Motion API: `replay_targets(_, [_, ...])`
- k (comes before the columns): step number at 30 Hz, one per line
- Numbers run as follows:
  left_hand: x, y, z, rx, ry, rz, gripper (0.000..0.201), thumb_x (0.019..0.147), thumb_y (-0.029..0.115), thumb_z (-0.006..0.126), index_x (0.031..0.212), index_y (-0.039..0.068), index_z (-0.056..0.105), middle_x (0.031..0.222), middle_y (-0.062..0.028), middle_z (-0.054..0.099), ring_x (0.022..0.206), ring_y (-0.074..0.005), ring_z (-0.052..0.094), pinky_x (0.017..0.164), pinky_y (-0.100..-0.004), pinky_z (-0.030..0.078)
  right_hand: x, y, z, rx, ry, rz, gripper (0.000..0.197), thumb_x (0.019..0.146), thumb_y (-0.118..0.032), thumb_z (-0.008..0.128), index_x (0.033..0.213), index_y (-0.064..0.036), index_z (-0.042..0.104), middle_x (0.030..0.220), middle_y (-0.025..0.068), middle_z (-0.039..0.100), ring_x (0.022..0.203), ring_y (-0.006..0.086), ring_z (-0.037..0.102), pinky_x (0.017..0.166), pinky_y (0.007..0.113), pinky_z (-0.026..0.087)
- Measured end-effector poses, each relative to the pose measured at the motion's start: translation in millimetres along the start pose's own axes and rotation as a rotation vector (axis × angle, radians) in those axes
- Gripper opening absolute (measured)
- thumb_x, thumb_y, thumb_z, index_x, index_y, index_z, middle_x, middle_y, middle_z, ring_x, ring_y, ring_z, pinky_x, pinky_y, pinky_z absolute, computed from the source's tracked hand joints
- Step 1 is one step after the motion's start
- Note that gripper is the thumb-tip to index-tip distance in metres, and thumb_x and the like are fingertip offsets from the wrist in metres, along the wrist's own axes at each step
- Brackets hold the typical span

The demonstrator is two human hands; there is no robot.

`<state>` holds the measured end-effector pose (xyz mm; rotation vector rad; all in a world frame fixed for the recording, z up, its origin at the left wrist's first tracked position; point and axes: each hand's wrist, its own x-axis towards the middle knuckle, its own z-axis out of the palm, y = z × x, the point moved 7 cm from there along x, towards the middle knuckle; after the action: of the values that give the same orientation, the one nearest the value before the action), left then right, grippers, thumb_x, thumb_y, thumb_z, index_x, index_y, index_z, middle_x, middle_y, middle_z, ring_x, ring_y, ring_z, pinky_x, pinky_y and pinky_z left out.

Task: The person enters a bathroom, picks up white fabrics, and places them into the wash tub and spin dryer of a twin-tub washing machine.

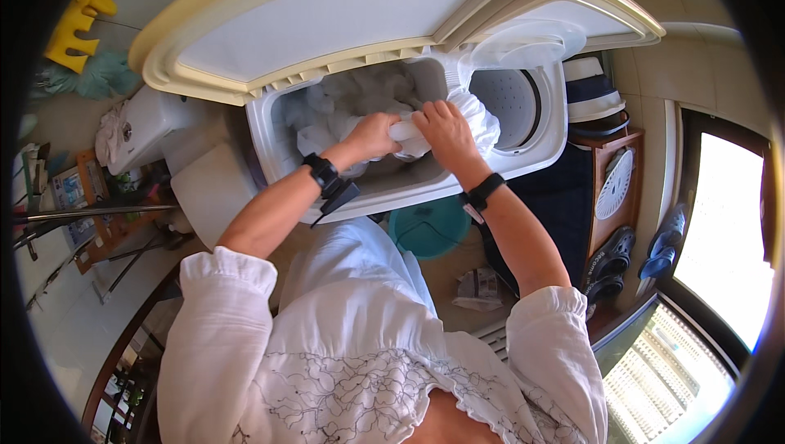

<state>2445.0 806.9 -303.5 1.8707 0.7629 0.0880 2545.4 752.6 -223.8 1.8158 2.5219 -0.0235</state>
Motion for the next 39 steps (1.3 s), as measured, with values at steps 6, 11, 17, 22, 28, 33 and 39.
replay_targets(6, [-9.6, 118.6, -67.4, -0.122, 0.040, 0.202, 0.019, 0.062, -0.001, 0.060, 0.075, 0.000, 0.046, 0.064, -0.0066, 0.044, 0.063, -0.0132, 0.042, 0.059, -0.0298, 0.039, -3.9, 36.8, -99.1, 0.450, 0.209, 0.118, 0.030, 0.060, 0.006, 0.059, 0.087, -0.0070, 0.053, 0.085, 0.0087, 0.056, 0.088, 0.0323, 0.054, 0.075, 0.042, 0.043])
replay_targets(11, [-20.4, 222.4, -105.8, -0.343, 0.061, 0.234, 0.015, 0.065, -0.003, 0.058, 0.074, 0.001, 0.046, 0.068, 0.0016, 0.043, 0.069, -0.0073, 0.041, 0.060, -0.0273, 0.038, -12.6, 56.0, -221.1, 0.383, 0.303, 0.074, 0.035, 0.053, 0.013, 0.054, 0.085, -0.0021, 0.052, 0.083, 0.0128, 0.054, 0.085, 0.0376, 0.052, 0.071, 0.045, 0.045])
replay_targets(17, [-30.9, 366.0, -147.5, -0.341, 0.033, 0.487, 0.025, 0.063, 0.000, 0.064, 0.088, -0.001, 0.061, 0.075, -0.0016, 0.058, 0.067, -0.0098, 0.052, 0.062, -0.0254, 0.044, -50.6, 83.1, -342.2, 0.101, 0.605, 0.131, 0.044, 0.059, 0.015, 0.058, 0.100, -0.0020, 0.059, 0.098, 0.0146, 0.061, 0.094, 0.0380, 0.058, 0.082, 0.041, 0.049])
replay_targets(22, [-26.6, 427.2, -155.0, -0.511, -0.059, 0.656, 0.023, 0.077, 0.000, 0.052, 0.096, 0.000, 0.065, 0.093, -0.0122, 0.068, 0.084, -0.0220, 0.065, 0.079, -0.0311, 0.053, -77.3, 143.2, -352.2, 0.100, 0.616, 0.395, 0.044, 0.074, 0.000, 0.070, 0.116, -0.0050, 0.059, 0.103, 0.0128, 0.066, 0.097, 0.0272, 0.065, 0.080, 0.034, 0.053])
replay_targets(28, [81.1, 279.8, -43.5, -0.473, -0.161, 0.278, 0.040, 0.069, 0.013, 0.074, 0.106, 0.001, 0.062, 0.091, -0.0069, 0.064, 0.084, -0.0157, 0.060, 0.074, -0.0317, 0.048, -74.4, 187.3, -168.1, 0.317, 0.345, 0.440, 0.048, 0.066, 0.010, 0.062, 0.112, -0.0034, 0.057, 0.109, 0.0163, 0.061, 0.102, 0.0382, 0.057, 0.087, 0.042, 0.048])
replay_targets(33, [51.5, 97.1, -47.7, 0.047, 0.102, 0.077, 0.043, 0.070, 0.010, 0.067, 0.112, 0.003, 0.060, 0.100, -0.0127, 0.065, 0.094, -0.0271, 0.063, 0.082, -0.0343, 0.049, -74.0, 153.2, -65.2, 0.404, 0.168, 0.426, 0.062, 0.072, 0.000, 0.070, 0.129, -0.0045, 0.049, 0.129, 0.0176, 0.052, 0.119, 0.0381, 0.049, 0.101, 0.041, 0.040])
replay_targets(39, [20.4, -11.5, 16.0, 0.143, 0.232, 0.103, 0.049, 0.064, 0.009, 0.074, 0.109, 0.002, 0.056, 0.126, -0.0155, 0.051, 0.119, -0.0307, 0.048, 0.097, -0.0388, 0.042, 7.4, 36.2, -44.6, 0.536, 0.077, 0.102, 0.041, 0.068, -0.008, 0.074, 0.106, -0.0041, 0.061, 0.112, 0.0123, 0.059, 0.110, 0.0322, 0.053, 0.093, 0.042, 0.045])
